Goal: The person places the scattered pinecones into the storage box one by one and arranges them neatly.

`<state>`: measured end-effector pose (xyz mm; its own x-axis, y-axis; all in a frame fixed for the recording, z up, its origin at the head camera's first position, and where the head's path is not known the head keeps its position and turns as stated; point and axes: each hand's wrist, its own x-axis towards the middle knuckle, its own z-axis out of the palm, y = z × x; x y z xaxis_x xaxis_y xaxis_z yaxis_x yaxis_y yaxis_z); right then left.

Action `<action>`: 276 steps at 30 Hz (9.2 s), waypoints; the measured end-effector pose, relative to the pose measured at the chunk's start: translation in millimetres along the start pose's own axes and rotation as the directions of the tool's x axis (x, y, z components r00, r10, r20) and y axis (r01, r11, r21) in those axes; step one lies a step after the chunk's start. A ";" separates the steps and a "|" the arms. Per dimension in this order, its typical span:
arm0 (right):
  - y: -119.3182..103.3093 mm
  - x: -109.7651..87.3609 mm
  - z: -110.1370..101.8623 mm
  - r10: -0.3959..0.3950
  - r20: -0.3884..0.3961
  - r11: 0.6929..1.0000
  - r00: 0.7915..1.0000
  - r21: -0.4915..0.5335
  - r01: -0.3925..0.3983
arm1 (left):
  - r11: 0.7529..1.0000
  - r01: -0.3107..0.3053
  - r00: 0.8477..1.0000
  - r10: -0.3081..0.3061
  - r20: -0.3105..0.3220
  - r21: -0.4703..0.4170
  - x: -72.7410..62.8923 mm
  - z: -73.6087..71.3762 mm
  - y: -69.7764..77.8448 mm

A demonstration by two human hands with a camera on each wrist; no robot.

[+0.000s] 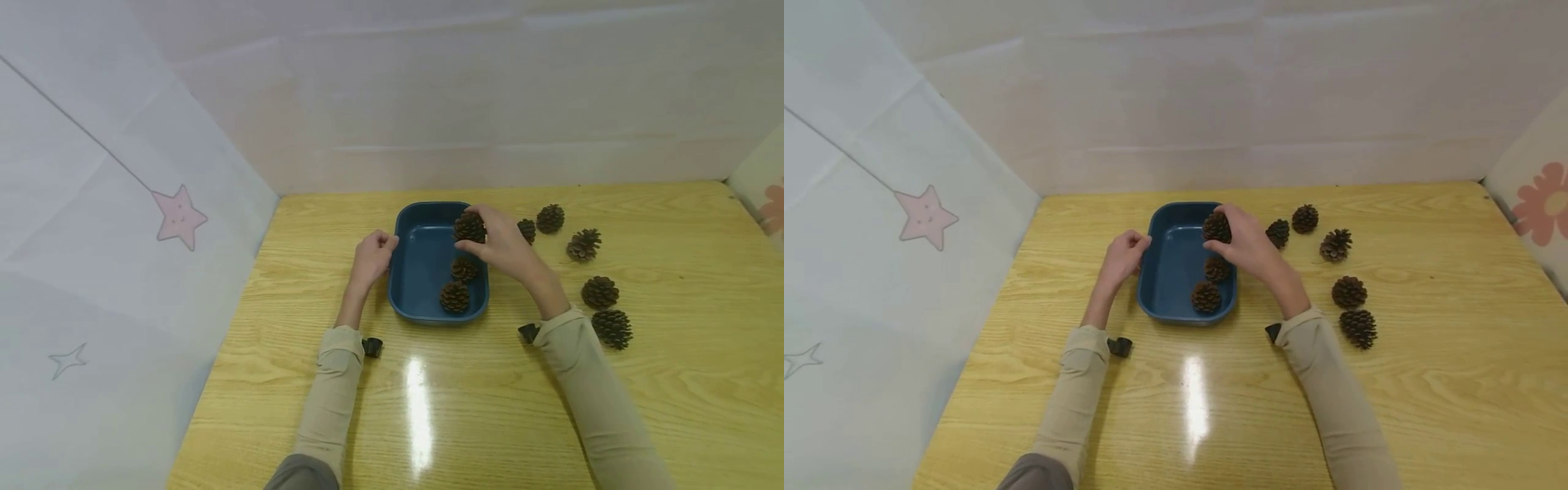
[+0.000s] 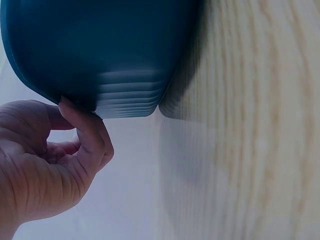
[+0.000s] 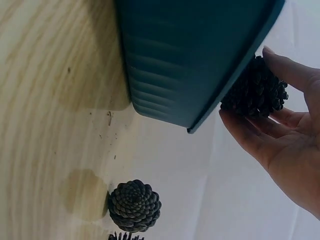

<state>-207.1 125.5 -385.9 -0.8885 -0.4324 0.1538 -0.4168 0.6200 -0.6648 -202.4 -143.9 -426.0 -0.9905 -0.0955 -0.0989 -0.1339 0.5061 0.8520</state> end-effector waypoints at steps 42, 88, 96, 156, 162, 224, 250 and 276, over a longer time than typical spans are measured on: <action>7.1 0.7 9.8 -0.006 0.017 1.000 1.000 0.016 0.005 | 1.000 -0.006 1.000 0.006 -0.004 0.018 -1.3 -1.0 2.0; 10.5 3.5 18.9 -0.019 0.041 1.000 0.999 0.003 0.019 | 1.000 -0.020 1.000 0.020 -0.003 0.021 -0.8 -0.4 0.5; 10.4 2.8 17.6 -0.010 0.047 1.000 0.999 0.016 0.009 | 1.000 -0.024 1.000 0.024 -0.006 0.020 -0.3 -0.6 0.4; 55.0 -36.6 -61.9 0.218 -0.157 0.976 0.963 0.048 -0.213 | 0.999 -0.024 1.000 0.024 -0.005 0.023 -0.1 -0.8 0.6; 69.5 -45.1 -75.5 0.263 -0.155 0.964 0.952 0.081 -0.254 | 0.999 -0.029 1.000 0.030 -0.006 0.020 -0.2 -0.6 -0.6; 131.2 -68.5 -97.6 0.425 0.051 0.903 0.904 -0.098 -0.419 | 0.999 -0.048 0.999 0.048 -0.004 0.005 -2.5 -1.8 0.3; 117.5 -67.7 -101.4 0.403 0.006 0.913 0.915 -0.071 -0.401 | 0.999 -0.033 0.999 0.033 0.000 0.001 -3.1 -1.4 1.3; 93.6 -62.1 -101.6 0.349 -0.018 0.933 0.937 -0.082 -0.350 | 0.999 -0.052 0.999 0.052 -0.003 -0.005 -3.2 -1.5 1.2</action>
<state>-210.4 277.0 -383.4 -0.9815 -0.1765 -0.0748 -0.0942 0.7837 -0.6139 -199.3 -144.2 -423.9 -0.9960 -0.0714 -0.0535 -0.0824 0.5063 0.8584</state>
